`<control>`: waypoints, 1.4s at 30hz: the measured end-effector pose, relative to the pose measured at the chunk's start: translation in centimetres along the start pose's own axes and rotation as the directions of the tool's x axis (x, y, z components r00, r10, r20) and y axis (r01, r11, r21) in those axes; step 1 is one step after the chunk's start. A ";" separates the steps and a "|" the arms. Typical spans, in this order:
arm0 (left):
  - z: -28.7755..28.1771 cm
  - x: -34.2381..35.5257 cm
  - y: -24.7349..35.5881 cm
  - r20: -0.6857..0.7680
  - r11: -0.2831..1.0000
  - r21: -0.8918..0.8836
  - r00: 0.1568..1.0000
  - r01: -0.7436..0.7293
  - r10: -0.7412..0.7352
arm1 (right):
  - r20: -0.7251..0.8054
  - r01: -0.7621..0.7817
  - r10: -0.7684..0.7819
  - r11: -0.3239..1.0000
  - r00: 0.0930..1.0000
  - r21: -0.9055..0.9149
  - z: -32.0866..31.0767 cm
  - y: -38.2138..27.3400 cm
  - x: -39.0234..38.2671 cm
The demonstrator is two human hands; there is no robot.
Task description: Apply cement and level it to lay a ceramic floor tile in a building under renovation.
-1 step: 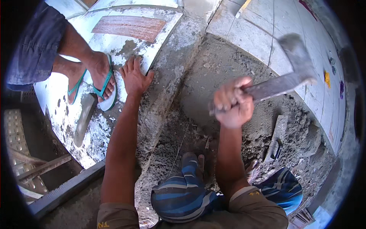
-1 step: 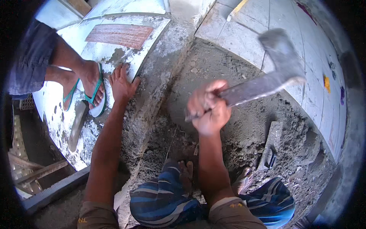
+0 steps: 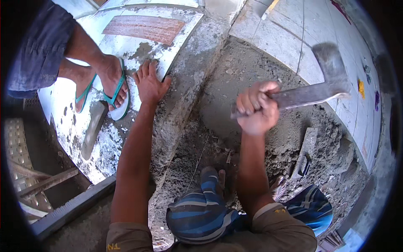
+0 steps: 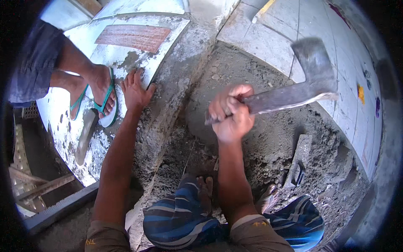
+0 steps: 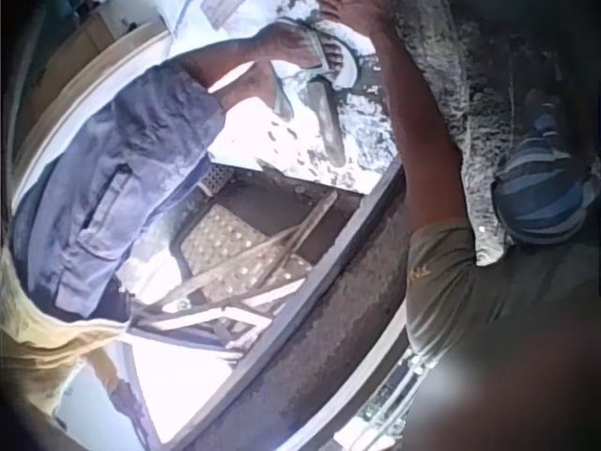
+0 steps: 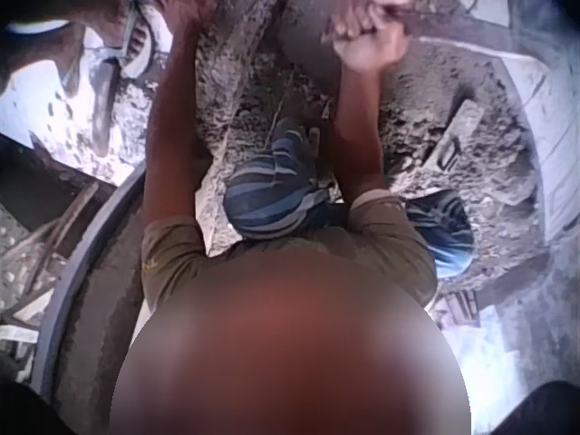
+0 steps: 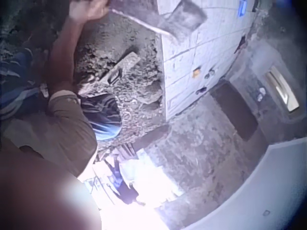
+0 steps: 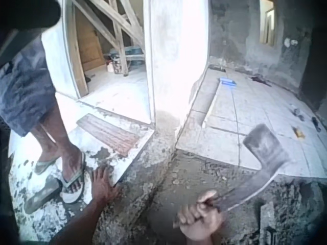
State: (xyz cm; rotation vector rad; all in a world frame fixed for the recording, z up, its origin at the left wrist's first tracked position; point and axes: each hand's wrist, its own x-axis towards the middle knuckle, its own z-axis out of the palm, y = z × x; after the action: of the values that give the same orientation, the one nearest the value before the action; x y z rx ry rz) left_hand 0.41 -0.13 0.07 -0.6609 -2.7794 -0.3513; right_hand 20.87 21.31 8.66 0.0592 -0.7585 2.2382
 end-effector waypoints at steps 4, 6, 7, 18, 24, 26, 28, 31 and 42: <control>0.5 0.5 0.5 -0.011 1.000 -0.006 1.000 -0.006 0.005 | -0.502 -0.592 0.565 0.796 0.655 0.124 -6.6 13.3 -6.2; 0.5 0.1 -0.5 0.007 1.000 0.008 1.000 -0.004 0.004 | -0.548 -0.824 0.763 0.524 0.343 0.213 -7.5 15.6 -9.3; 0.4 0.3 -1.4 0.000 1.000 0.016 1.000 0.007 -0.007 | -0.430 -0.799 0.818 0.526 0.382 0.291 -6.8 14.3 -10.3; 0.3 0.0 -0.7 -0.012 1.000 -0.016 1.000 0.016 -0.016 | 0.174 0.139 -0.140 0.990 0.975 0.020 -1.6 1.5 0.7; 0.2 -0.3 -0.9 -0.003 1.000 -0.011 1.000 0.017 -0.017 | -0.450 -0.812 0.827 0.497 0.337 0.305 -5.0 14.4 -13.3; 0.2 0.6 -1.4 -0.014 0.999 -0.031 1.000 0.021 -0.021 | -0.390 -0.788 0.833 0.523 0.392 0.325 -3.5 12.1 -11.2; 0.6 -1.1 -0.7 0.035 0.997 -0.064 0.999 0.039 -0.037 | -0.320 -0.748 0.800 0.594 0.508 0.296 -3.0 7.0 -9.7; 0.4 -0.1 -1.0 -0.016 0.999 -0.023 0.999 0.033 -0.033 | -0.193 -0.517 0.576 0.808 0.794 0.285 0.0 2.2 -6.0; 1.4 -1.4 -2.5 0.002 0.996 0.055 0.997 0.071 -0.071 | -0.327 -0.849 0.884 0.432 0.334 0.303 -6.0 11.7 -12.6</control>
State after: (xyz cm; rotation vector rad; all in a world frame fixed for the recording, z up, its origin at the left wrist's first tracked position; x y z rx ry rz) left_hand 0.17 -2.42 -2.11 -0.5519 -2.8103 -0.2866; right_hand 22.99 10.08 -5.47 -1.0735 -0.4500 3.1116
